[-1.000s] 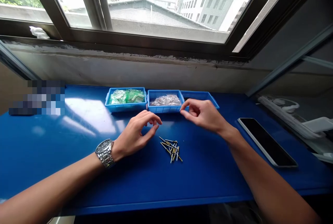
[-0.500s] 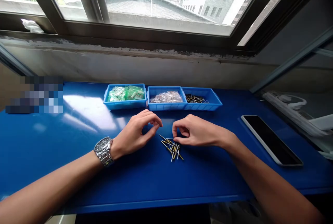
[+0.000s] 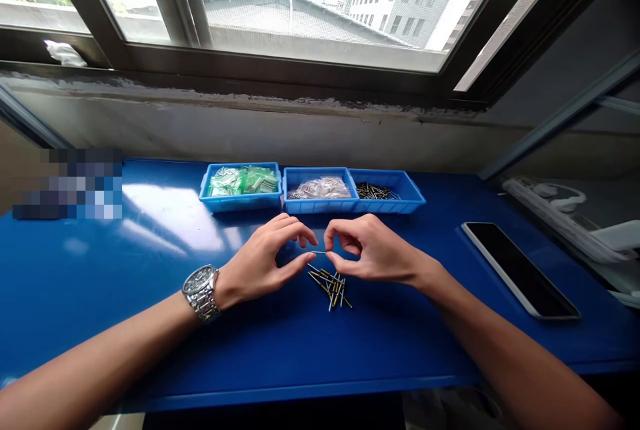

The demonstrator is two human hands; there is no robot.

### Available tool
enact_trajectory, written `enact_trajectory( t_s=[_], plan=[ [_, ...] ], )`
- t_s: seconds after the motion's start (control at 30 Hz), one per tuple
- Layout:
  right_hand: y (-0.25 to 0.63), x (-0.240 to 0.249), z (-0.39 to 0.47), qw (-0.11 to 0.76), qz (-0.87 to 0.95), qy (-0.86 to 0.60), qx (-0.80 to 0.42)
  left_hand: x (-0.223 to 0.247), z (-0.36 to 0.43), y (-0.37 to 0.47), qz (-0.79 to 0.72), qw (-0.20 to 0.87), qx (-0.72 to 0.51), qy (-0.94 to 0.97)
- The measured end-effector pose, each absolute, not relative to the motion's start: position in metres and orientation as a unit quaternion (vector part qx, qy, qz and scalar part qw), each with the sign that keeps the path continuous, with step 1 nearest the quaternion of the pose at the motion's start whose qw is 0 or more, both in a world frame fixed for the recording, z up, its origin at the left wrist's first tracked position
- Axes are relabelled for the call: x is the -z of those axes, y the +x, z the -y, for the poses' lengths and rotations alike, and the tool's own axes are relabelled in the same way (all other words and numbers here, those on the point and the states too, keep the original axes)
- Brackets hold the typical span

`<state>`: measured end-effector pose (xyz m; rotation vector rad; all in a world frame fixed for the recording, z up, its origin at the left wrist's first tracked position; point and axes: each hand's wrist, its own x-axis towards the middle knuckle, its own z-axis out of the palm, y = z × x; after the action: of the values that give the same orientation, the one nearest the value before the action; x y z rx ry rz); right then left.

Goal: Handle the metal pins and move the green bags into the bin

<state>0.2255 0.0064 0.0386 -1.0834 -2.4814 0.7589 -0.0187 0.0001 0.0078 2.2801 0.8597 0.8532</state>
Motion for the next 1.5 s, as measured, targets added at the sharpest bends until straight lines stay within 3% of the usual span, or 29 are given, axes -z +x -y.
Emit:
enact_trajectory(
  t_s=[0.43, 0.63, 0.87, 1.2, 1.5],
  plan=[
    [0.218, -0.027, -0.004, 0.220, 0.867, -0.389, -0.221, -0.002, -0.004, -0.019, -0.319, 0.259, -0.333, 0.849],
    [0.209, -0.021, 0.003, 0.315, 0.873, -0.343, -0.148, -0.004, -0.003, -0.018, -0.315, 0.271, -0.328, 0.848],
    [0.208, -0.023, 0.006, 0.351, 0.881, -0.308, -0.077, -0.006, 0.000, -0.017, -0.291, 0.289, -0.357, 0.839],
    [0.206, -0.014, 0.002, 0.301, 0.876, -0.342, -0.156, -0.009, 0.001, -0.017, -0.293, 0.268, -0.391, 0.830],
    [0.203, -0.019, 0.009, 0.377, 0.859, -0.325, -0.121, -0.008, 0.000, -0.017, -0.302, 0.287, -0.370, 0.830]
  ],
)
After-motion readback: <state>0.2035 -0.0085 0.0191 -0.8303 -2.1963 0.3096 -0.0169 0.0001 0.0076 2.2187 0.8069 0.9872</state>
